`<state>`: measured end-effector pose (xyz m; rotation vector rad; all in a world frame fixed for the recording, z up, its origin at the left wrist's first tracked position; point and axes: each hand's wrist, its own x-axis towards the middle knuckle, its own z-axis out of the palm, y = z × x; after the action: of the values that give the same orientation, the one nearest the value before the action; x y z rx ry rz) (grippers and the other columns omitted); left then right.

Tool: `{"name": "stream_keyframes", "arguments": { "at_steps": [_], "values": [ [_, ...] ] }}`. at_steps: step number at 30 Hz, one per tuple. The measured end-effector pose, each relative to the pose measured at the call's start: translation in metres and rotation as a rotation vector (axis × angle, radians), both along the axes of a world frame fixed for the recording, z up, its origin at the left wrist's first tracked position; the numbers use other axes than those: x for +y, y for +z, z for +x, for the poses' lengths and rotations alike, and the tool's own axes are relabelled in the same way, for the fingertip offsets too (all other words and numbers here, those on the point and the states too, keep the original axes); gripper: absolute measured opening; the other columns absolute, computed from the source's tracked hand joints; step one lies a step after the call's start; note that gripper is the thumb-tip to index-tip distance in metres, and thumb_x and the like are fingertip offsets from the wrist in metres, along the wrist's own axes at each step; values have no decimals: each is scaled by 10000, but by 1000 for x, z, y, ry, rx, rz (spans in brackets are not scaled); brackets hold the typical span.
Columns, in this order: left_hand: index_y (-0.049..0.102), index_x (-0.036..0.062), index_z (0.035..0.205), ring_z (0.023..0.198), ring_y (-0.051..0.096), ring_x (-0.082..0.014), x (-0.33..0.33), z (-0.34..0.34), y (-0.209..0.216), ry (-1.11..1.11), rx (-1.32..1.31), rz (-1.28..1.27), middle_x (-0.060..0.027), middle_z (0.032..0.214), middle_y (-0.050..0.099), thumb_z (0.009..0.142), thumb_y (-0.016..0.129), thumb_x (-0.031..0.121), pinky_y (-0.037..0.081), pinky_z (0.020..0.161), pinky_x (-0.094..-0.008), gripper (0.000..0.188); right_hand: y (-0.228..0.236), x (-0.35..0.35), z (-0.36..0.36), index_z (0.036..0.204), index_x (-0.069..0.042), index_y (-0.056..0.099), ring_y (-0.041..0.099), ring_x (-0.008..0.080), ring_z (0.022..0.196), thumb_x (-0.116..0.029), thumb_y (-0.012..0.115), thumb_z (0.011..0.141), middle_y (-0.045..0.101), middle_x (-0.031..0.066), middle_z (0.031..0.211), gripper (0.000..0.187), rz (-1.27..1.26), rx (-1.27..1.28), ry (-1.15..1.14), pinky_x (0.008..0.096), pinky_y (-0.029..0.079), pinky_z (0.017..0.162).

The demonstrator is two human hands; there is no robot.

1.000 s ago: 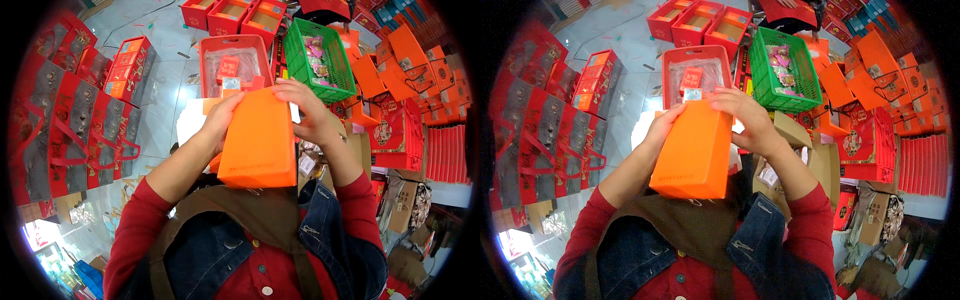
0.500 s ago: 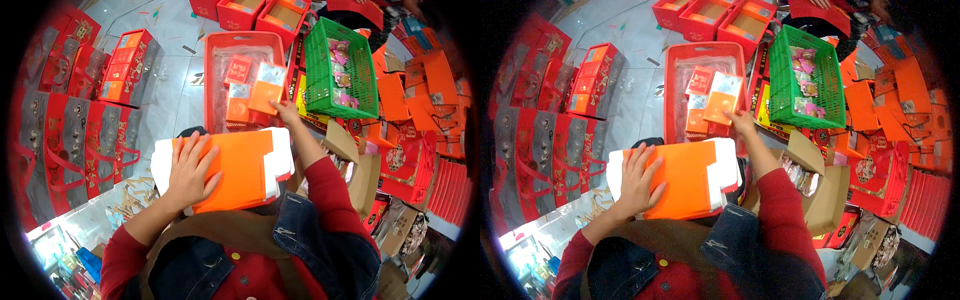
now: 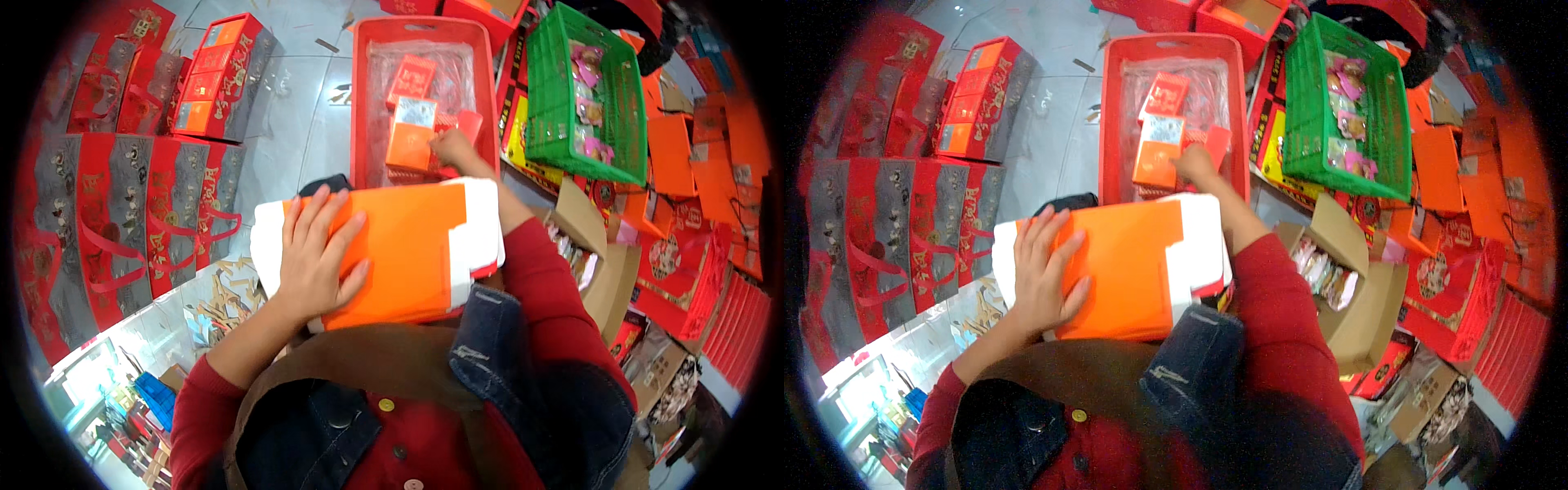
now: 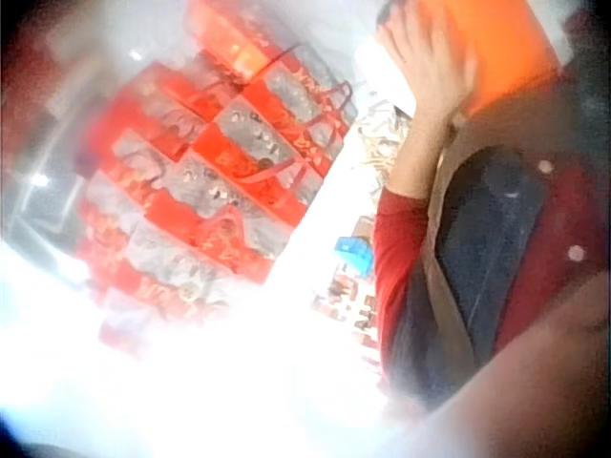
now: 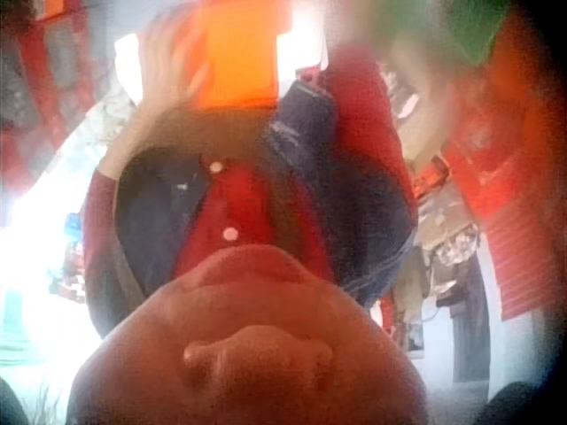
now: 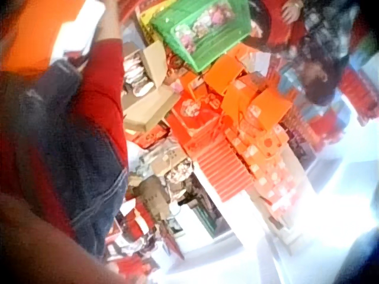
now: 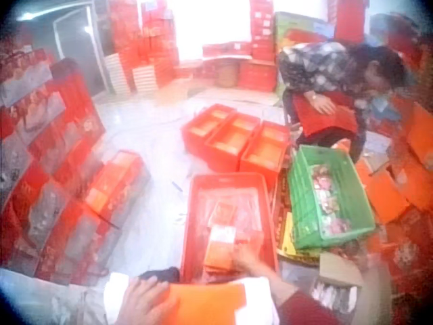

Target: The person assembles orange and red cardboard boxes by folding flaps and inserting small white packets into them. They repeatedly pick up flat box pieces, fold them into shape, and place them into a red plastic bin.

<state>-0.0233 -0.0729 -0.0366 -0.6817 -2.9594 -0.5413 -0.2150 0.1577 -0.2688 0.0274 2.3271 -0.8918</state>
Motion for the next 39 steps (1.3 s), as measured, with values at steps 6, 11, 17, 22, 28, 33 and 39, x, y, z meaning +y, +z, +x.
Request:
{"name": "stream_keyframes", "arguments": {
  "at_steps": [6,11,17,22,28,33,39],
  "values": [
    [418,17,1274,1300,274,-407,33,9,-8,-19,10,14,-246,1378,310,769,600,259,159,1074,-544,588,195,93,103,936,22,604,615,147,684,-119,556,899,642,87,780,154,-882,435,-626,253,498,631],
    [442,-12,1258,1256,323,-405,72,13,-11,-132,75,-52,-262,1321,367,782,607,309,183,1068,-532,597,245,84,247,1019,47,593,593,109,863,-86,591,872,638,72,923,198,-333,242,-459,229,478,760],
    [451,-24,1255,1239,334,-416,95,45,-17,-133,161,-45,-279,1301,385,788,599,328,175,1063,-546,603,228,73,297,1162,85,499,594,157,951,-78,582,863,619,119,1043,351,-369,394,-671,266,482,819],
    [448,-21,1259,1267,304,-416,93,58,-25,-87,213,-69,-282,1330,358,799,580,348,141,1058,-577,604,224,71,291,1130,104,522,612,165,882,-96,604,834,641,129,971,367,-166,381,-575,270,491,769],
    [428,-19,1278,1291,276,-417,71,61,-28,-12,221,-58,-283,1352,337,813,560,376,114,1055,-594,623,214,60,256,826,44,664,629,212,648,-194,689,722,666,139,752,261,-456,237,-667,330,492,607],
    [353,-26,1325,1318,230,-419,55,60,-24,33,182,10,-277,1380,296,781,598,465,96,1048,-615,772,229,34,256,854,-6,625,579,107,704,-93,636,770,628,37,754,121,-276,372,-338,270,465,618],
    [285,75,1390,1339,166,-440,52,49,39,-188,132,85,-270,1428,194,500,767,607,91,1030,-648,1144,270,32,239,1139,-8,504,584,88,866,51,507,857,611,57,1019,288,-798,215,-316,214,459,736]
  ]
}}
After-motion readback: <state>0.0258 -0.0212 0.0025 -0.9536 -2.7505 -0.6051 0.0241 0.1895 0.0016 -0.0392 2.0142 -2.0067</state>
